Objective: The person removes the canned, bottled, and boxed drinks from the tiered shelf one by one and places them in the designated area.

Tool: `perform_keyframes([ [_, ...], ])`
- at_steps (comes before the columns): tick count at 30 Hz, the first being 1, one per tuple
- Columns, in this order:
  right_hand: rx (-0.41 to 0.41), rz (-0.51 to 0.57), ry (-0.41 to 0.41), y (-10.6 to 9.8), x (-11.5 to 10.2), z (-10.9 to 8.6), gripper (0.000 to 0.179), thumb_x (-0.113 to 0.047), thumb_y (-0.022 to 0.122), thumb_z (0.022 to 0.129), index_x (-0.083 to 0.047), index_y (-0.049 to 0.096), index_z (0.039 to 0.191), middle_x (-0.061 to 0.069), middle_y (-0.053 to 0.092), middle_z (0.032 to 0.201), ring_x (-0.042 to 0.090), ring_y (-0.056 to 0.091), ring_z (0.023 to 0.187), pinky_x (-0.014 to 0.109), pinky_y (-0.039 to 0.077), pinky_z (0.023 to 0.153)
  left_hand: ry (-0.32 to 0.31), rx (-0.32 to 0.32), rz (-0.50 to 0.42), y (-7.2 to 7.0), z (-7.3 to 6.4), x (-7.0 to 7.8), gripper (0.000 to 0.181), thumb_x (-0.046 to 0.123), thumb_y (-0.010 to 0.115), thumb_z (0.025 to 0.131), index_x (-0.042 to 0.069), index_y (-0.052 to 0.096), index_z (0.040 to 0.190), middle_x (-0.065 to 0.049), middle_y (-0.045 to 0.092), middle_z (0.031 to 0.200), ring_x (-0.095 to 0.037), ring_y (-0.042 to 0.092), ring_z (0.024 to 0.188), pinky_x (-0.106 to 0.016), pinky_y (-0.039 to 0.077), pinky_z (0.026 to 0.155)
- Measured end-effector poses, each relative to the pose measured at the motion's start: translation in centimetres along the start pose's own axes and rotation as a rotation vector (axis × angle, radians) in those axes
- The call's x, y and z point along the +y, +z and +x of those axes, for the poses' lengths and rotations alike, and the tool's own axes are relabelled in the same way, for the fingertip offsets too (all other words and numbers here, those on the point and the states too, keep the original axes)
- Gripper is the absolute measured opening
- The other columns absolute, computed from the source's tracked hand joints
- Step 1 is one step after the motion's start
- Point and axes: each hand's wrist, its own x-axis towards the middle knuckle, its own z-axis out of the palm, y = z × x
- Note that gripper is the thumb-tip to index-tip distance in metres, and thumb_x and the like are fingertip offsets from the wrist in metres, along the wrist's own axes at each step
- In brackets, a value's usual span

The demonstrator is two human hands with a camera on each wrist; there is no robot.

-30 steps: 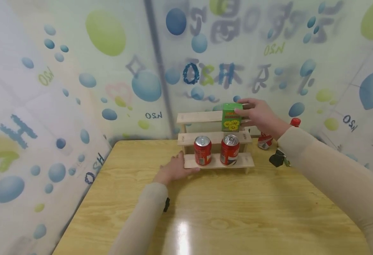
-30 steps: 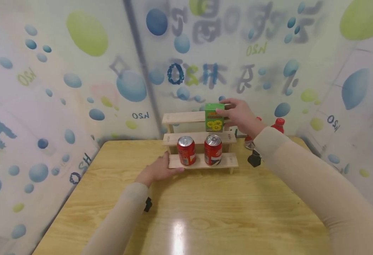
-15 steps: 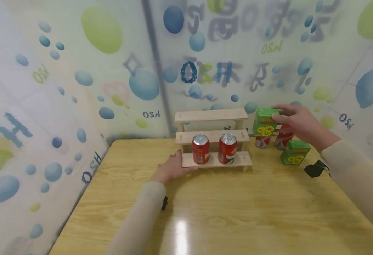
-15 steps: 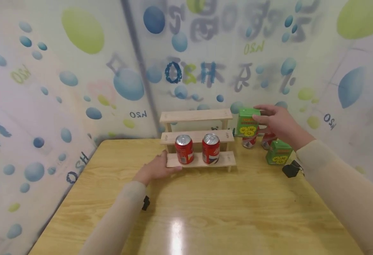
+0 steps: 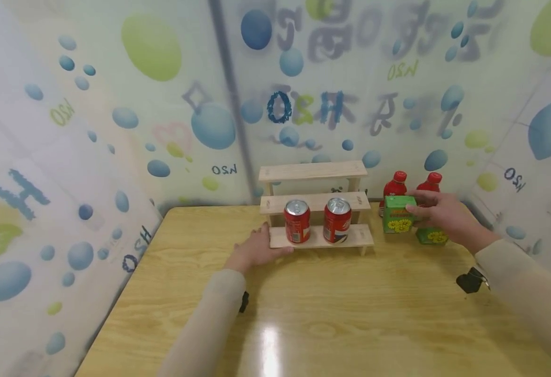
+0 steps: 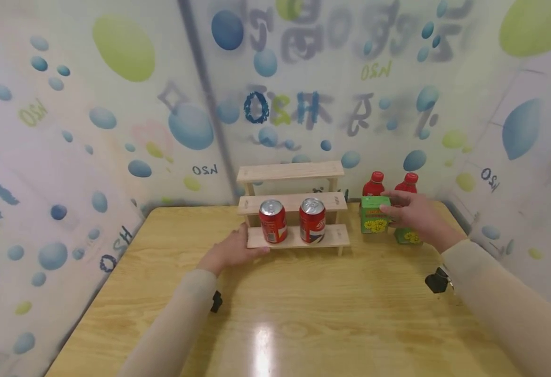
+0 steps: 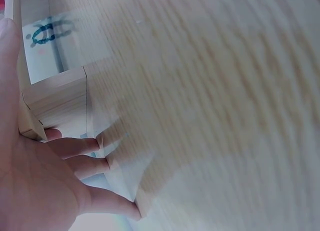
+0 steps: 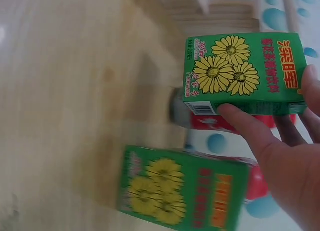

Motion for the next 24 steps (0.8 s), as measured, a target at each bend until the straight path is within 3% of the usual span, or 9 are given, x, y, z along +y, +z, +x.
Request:
perform_keyframes([
  [3,0.002,-0.009,0.005,1.0,0.8,0.0,0.071,-0.033,0.065,0.108,0.004,0.036,0.161,0.002,0.060,0.132,-0.003,0.070,0.098,0.036,0.066,0.091,-0.003,0.007,0.007,0.0,0.0,-0.1,0.134,0.097,0.058,0.076,0.011,0.017,0.171,-0.021,0.040,0.169,-0.044,0.040,0.157,-0.089,0.020,0.116],
  [9,0.000,0.037,0.023,1.8,1.8,0.3,0.071,-0.032,0.061,0.110,0.004,0.032,0.163,0.019,0.044,0.155,-0.013,0.061,0.102,0.050,0.062,0.100,0.002,0.005,0.000,0.1,0.1,-0.3,0.135,0.099,0.056,0.076,0.011,0.016,0.171,-0.019,0.040,0.170,-0.042,0.039,0.157,-0.088,0.020,0.117],
  [14,-0.033,0.026,0.041,1.6,2.1,0.3,0.072,-0.032,0.057,0.112,0.003,0.026,0.166,0.029,0.032,0.166,-0.017,0.059,0.101,0.050,0.060,0.105,0.005,0.004,-0.008,0.0,0.2,-0.1,0.134,0.097,0.058,0.077,0.011,0.017,0.171,-0.020,0.038,0.171,-0.043,0.038,0.158,-0.088,0.019,0.117],
  [19,-0.027,-0.018,0.039,1.4,2.0,0.2,0.066,-0.028,0.050,0.114,0.004,0.025,0.166,0.024,0.042,0.158,-0.014,0.057,0.104,0.036,0.060,0.105,0.003,0.004,-0.007,-0.2,0.1,0.0,0.134,0.097,0.058,0.077,0.011,0.016,0.171,-0.020,0.038,0.171,-0.043,0.038,0.158,-0.088,0.020,0.117],
  [24,-0.024,-0.026,0.053,1.1,1.8,0.2,0.064,-0.026,0.049,0.115,0.008,0.026,0.164,0.025,0.044,0.155,-0.015,0.055,0.102,0.012,0.056,0.093,-0.001,0.001,0.000,-0.3,-0.2,0.1,0.133,0.096,0.059,0.078,0.010,0.016,0.170,-0.021,0.038,0.171,-0.044,0.039,0.157,-0.088,0.021,0.117],
])
